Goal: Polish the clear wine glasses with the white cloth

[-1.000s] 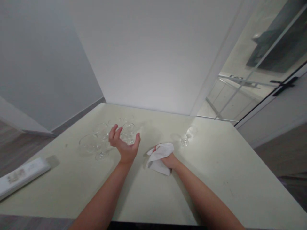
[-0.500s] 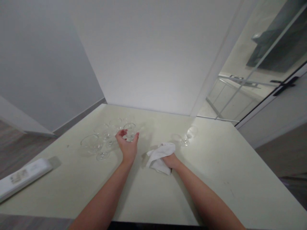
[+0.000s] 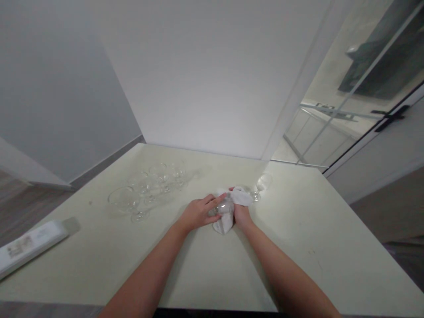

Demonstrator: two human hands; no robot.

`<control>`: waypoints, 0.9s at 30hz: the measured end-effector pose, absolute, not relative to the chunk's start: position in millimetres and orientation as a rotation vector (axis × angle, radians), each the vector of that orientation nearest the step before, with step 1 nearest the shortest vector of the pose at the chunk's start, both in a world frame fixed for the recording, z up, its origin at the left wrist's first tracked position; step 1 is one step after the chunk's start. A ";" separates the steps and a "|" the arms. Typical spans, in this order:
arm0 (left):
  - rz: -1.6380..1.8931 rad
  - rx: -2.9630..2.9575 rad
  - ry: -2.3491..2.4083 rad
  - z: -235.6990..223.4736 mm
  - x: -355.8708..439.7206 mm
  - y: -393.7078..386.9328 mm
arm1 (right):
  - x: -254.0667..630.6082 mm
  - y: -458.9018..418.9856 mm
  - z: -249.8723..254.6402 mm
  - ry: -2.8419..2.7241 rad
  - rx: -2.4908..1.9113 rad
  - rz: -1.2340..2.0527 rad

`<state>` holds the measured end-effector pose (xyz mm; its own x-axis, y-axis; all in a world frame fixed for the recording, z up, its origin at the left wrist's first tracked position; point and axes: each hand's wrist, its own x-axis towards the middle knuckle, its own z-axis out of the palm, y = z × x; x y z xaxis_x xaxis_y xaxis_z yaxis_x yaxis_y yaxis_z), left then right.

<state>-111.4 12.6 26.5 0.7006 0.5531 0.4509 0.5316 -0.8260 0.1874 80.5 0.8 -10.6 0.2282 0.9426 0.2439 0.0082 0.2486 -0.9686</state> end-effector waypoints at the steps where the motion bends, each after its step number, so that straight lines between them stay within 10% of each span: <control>1: 0.764 2.860 0.932 27.3 -111.3 13.0 | 77.6 1.7 -6.9 -1.102 -1.089 0.884; 27: 1.339 2.367 0.898 33.8 -119.0 12.8 | 71.7 -16.7 10.0 -1.234 -1.085 0.860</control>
